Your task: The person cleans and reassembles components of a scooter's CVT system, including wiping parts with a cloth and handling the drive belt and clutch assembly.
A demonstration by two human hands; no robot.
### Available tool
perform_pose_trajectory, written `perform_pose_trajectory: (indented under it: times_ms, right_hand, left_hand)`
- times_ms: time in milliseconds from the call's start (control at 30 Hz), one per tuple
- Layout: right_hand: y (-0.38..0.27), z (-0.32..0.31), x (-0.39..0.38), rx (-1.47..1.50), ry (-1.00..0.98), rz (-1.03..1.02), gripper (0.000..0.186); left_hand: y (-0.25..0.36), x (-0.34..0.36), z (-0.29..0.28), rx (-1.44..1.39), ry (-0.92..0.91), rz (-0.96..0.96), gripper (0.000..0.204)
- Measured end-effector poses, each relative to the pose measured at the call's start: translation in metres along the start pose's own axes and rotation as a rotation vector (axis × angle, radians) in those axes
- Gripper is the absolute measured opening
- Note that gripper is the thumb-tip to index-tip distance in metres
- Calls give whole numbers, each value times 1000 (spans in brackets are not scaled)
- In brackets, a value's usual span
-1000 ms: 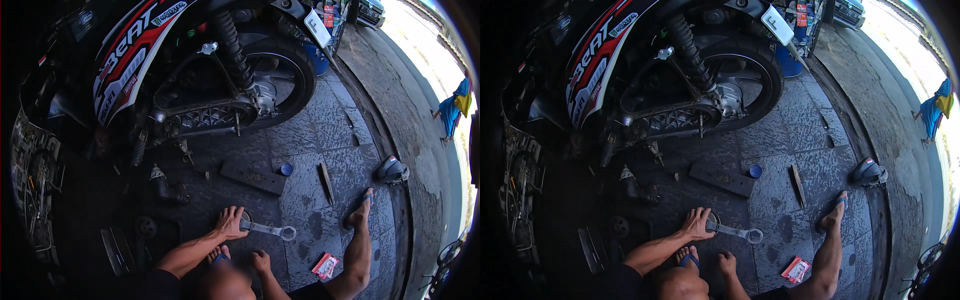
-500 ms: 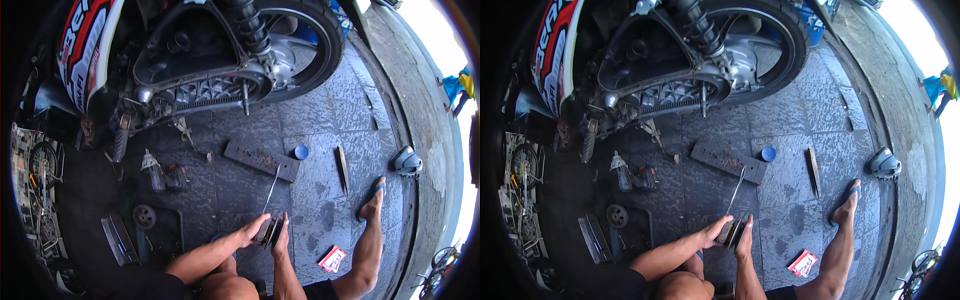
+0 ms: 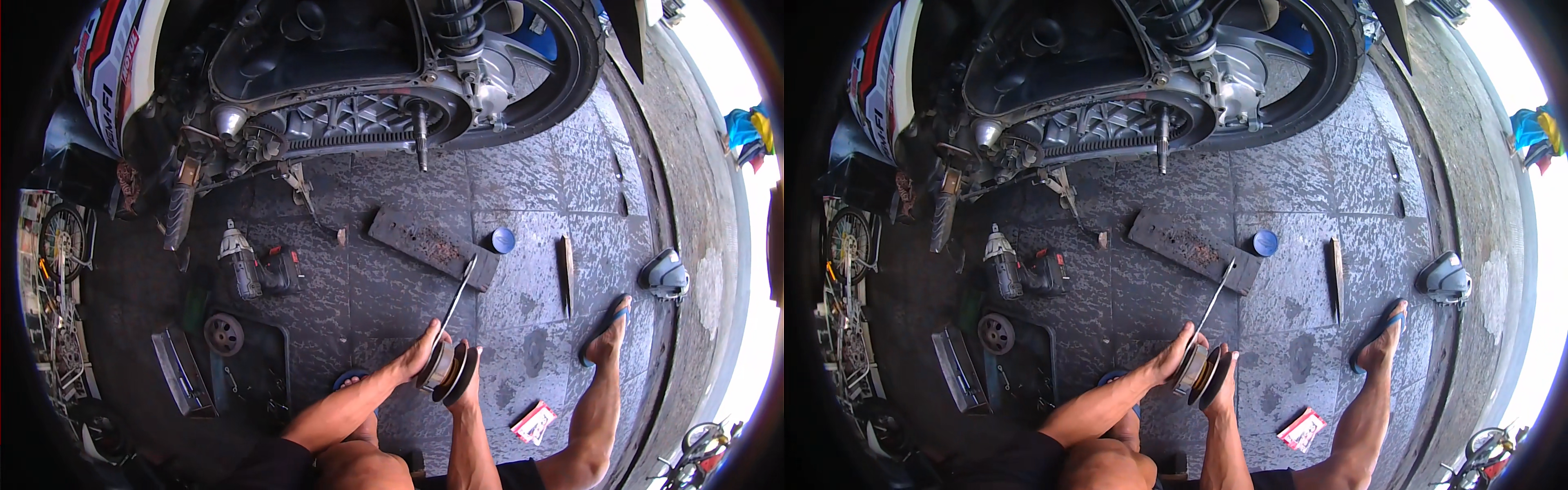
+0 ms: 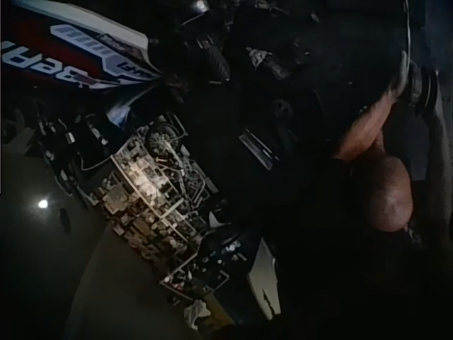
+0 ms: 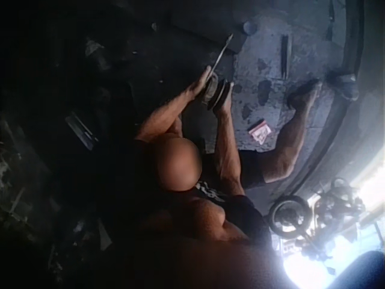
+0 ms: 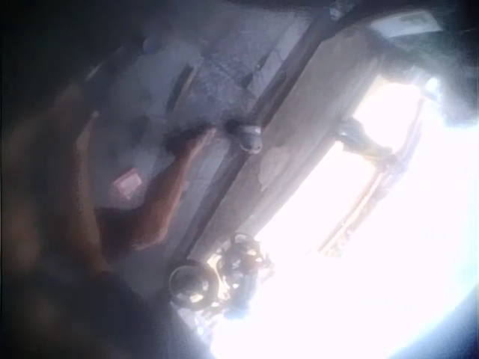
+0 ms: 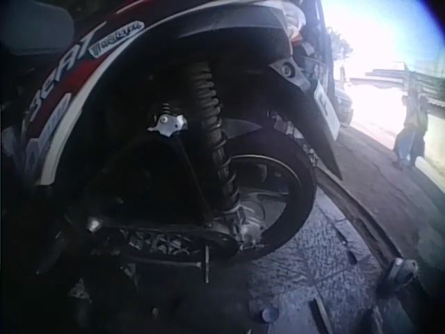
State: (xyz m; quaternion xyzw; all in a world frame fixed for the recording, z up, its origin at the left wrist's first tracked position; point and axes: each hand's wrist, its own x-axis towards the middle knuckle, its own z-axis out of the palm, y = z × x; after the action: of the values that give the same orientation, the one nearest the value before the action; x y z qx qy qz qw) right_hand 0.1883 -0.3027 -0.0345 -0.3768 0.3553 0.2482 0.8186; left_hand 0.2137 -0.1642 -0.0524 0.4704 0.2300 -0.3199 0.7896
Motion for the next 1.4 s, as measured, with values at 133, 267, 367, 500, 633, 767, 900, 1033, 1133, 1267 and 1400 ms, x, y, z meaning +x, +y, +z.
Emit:
perform_pose_trajectory:
  times_ms: [133,267,367,500,633,767,900,1033,1133,1267,1400]
  right_hand:
    - [-2,9,-4,-76,1,-143,75]
    - [-18,20,9,-100,207,-393,65]
    - [-29,13,13,-114,180,-321,66]
    - [-31,7,18,-122,233,-249,68]
    - [-72,56,-1,-767,422,-491,69]
    - [-162,80,-49,-776,322,-903,66]
    - [-115,61,-27,-622,166,-671,67]
    - [-87,55,-1,-613,116,-533,68]
    - [-156,76,5,-477,-5,-711,69]
    - [-167,93,-25,-396,-29,-632,70]
    - [-62,26,24,-255,4,-312,72]
  left_hand:
    - [15,7,-1,-185,-145,-181,78]
    - [11,16,0,-323,-221,-276,87]
    - [14,19,11,-284,-158,-272,87]
    - [19,16,23,-273,-69,-274,79]
    - [53,20,37,-168,-112,114,72]
    - [205,-50,146,438,-371,866,60]
    - [222,-107,198,554,-295,1345,24]
    - [124,-42,51,562,-349,899,41]
    - [47,24,10,305,-155,214,67]
    - [1,28,2,-178,-172,-213,103]
    - [30,18,6,-300,-98,-338,91]
